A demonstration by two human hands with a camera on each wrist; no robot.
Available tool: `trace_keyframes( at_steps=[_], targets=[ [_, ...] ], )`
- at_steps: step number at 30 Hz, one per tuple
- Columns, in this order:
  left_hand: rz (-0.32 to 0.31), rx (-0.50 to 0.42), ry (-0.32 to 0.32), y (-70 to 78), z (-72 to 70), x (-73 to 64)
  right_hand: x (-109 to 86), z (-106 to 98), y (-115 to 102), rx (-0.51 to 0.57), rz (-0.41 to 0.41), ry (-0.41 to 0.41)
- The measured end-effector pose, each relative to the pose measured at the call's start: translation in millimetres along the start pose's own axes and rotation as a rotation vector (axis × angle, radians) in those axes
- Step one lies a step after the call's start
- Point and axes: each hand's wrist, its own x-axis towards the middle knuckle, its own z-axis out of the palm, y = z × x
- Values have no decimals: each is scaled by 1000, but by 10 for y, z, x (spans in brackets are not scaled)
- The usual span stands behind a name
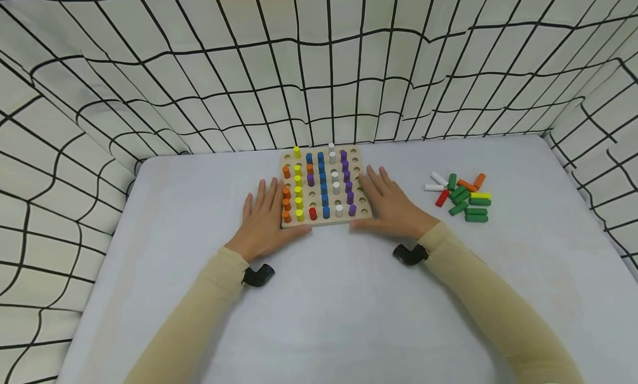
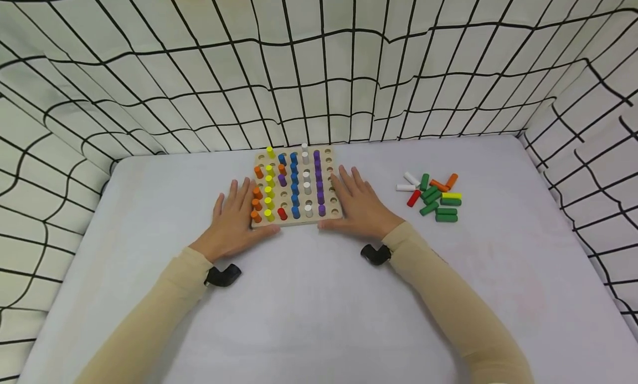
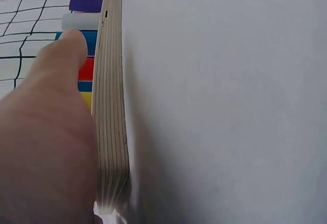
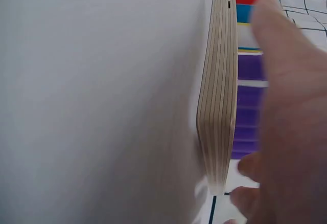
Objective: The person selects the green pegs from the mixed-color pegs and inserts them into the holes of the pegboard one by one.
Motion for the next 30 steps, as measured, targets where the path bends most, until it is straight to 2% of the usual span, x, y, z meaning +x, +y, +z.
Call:
trace_keyframes(
  at_steps=[5, 15, 20, 30],
  targets=[
    [-11, 2, -28, 36, 11, -22, -2, 6, -87, -34, 0, -64],
    [-8, 85, -58, 99, -58, -5, 63, 122, -310, -175, 67, -104],
    [-11, 99, -83, 103, -81, 16, 81, 146, -403, -194, 82, -112],
    [-6, 109, -99, 126, -81, -19, 64, 169, -416, -182, 97, -125]
  ],
)
